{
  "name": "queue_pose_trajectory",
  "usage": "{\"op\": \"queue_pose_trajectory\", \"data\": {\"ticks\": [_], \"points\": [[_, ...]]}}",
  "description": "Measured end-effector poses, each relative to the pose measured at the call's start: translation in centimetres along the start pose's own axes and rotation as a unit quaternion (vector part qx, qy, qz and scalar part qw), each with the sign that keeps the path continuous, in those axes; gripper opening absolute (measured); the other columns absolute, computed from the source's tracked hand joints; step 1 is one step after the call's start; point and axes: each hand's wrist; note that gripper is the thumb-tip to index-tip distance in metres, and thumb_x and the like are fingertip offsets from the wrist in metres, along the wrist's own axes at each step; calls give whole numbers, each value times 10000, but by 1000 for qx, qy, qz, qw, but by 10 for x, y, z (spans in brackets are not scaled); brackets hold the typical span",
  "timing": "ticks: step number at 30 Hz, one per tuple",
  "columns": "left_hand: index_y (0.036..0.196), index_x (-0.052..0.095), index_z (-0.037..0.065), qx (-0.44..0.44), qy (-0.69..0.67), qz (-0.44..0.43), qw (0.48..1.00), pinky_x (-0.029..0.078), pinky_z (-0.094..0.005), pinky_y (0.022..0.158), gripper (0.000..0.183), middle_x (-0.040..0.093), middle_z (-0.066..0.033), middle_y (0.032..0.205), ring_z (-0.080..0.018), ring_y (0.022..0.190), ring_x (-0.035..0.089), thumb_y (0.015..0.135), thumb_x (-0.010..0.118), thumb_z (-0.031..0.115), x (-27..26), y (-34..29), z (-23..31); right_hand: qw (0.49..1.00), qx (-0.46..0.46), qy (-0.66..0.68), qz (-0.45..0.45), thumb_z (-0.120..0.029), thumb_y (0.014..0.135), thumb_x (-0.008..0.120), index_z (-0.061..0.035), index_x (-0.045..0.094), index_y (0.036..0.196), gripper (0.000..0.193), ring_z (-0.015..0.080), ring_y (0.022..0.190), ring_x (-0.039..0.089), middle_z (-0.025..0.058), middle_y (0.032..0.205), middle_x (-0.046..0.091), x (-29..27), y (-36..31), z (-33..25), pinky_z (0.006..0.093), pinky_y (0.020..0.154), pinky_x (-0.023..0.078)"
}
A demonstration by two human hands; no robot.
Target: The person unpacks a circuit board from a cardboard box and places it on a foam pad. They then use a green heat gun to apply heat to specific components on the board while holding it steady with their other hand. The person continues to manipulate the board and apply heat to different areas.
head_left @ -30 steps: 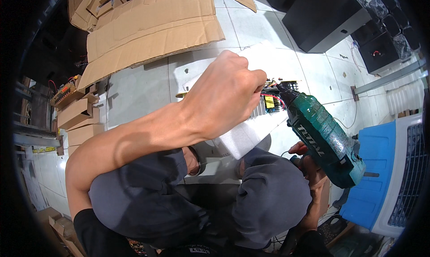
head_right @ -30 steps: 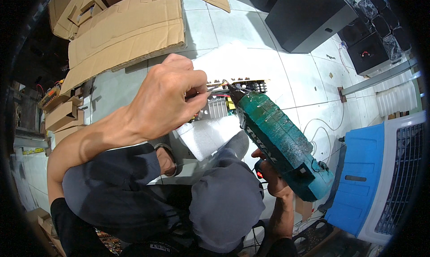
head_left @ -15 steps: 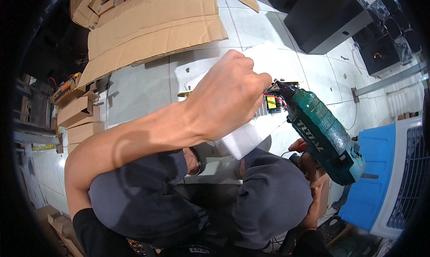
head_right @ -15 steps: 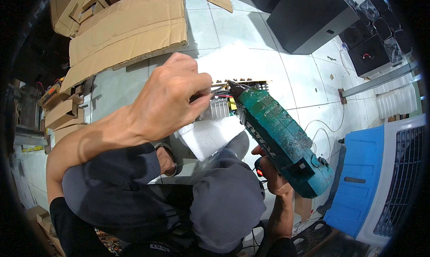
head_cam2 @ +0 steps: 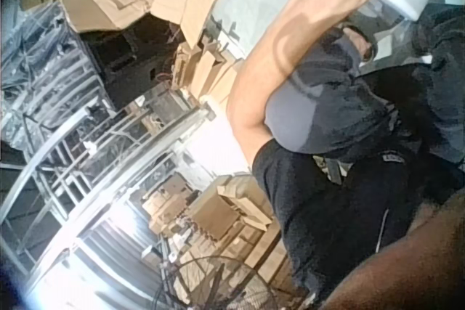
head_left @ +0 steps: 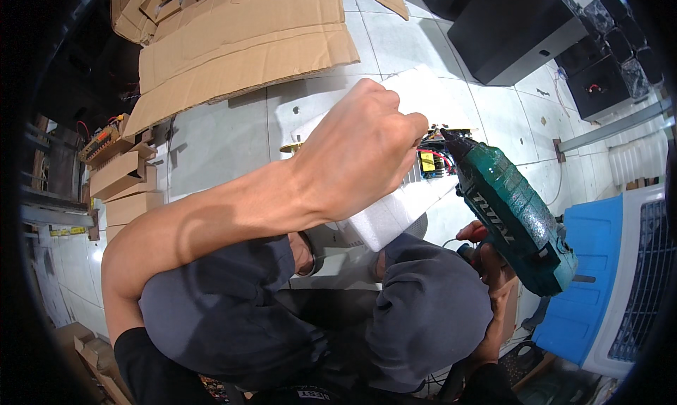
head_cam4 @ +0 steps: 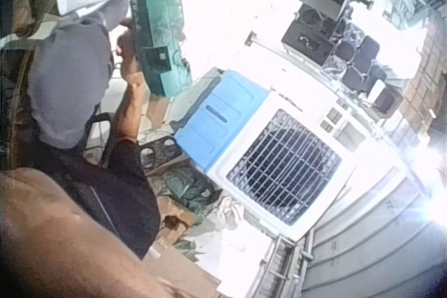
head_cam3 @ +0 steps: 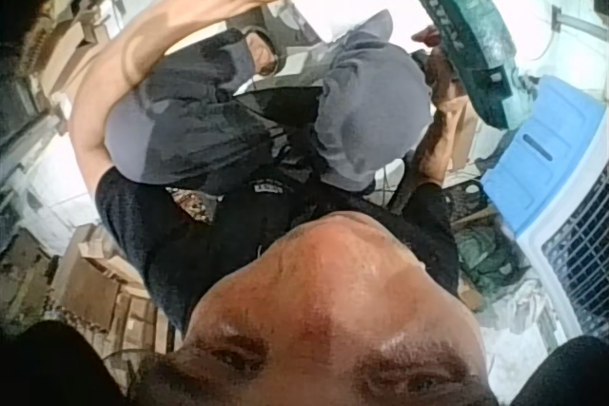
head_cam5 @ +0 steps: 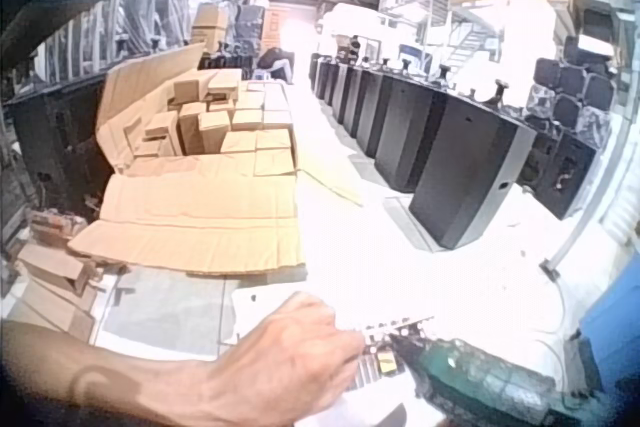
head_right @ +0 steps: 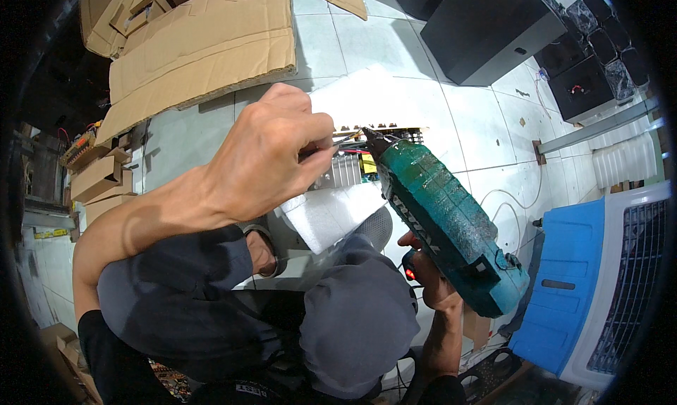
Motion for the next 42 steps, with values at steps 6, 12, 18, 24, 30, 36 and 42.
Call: {"op": "queue_pose_trajectory", "data": {"ticks": [6, 12, 18, 24, 30, 36, 42], "points": [[712, 637, 12, -14, -14, 20, 1000, 477, -385, 763, 111, 597, -102, 636, -269, 639, 580, 732, 745, 1, 2, 0, 0, 999, 32, -33, -1, -262, 999, 561, 17, 638, 1175, 339, 205, 881, 681, 141, 1000, 691, -3, -3, -2, 372, 784, 572], [709, 645, 6, -29, -11, 11, 999, 476, -386, 721, 107, 615, -105, 641, -268, 639, 587, 736, 748, 8, 0, 1, 2, 1000, 0, -17, 11, -274, 990, 588, -2, 651, 1170, 332, 192, 859, 681, 130, 1000, 704, -1, -2, 1, 345, 751, 560], [706, 655, -4, -49, -22, 3, 999, 476, -380, 701, 94, 626, -117, 628, -268, 620, 586, 740, 742, 13, 1, 2, 1, 999, 34, 1, 12, -231, 974, 608, 2, 642, 1195, 323, 207, 889, 690, 142, 1007, 706, -3, -5, 0, 362, 797, 572], [708, 664, -10, -66, -26, 2, 997, 478, -385, 685, 96, 630, -121, 623, -268, 607, 582, 744, 747, 25, 0, 1, 1, 1000, 10, 16, 19, -206, 976, 595, 7, 637, 1205, 316, 217, 914, 694, 142, 1019, 704, 0, -4, 2, 374, 811, 573], [702, 664, -16, -71, -33, 5, 997, 479, -378, 666, 122, 631, -124, 621, -261, 610, 587, 752, 764, 33, 1, 1, 1, 1000, 10, 15, 17, -216, 979, 598, 6, 639, 1205, 319, 199, 884, 690, 133, 996, 707, -1, -5, 3, 355, 778, 565], [704, 676, -25, -80, -35, 13, 996, 478, -358, 623, 136, 637, -130, 625, -242, 609, 592, 756, 779, 46, 1, 2, 4, 1000, 26, -15, 6, -246, 990, 589, -9, 659, 1178, 311, 161, 821, 668, 108, 1012, 710, -5, -7, 0, 321, 686, 546], [701, 682, -30, -81, -31, 11, 996, 480, -351, 621, 143, 641, -125, 624, -231, 594, 588, 767, 775, 57, 2, 2, 3, 1000, 19, -4, 15, -253, 988, 599, -24, 671, 1169, 300, 137, 768, 661, 99, 1018, 714, -2, -7, 3, 294, 628, 536]]}}
Point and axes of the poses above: each hand's wrist, its own y-axis towards the middle knuckle, its own x-axis out of the palm, z = x × y
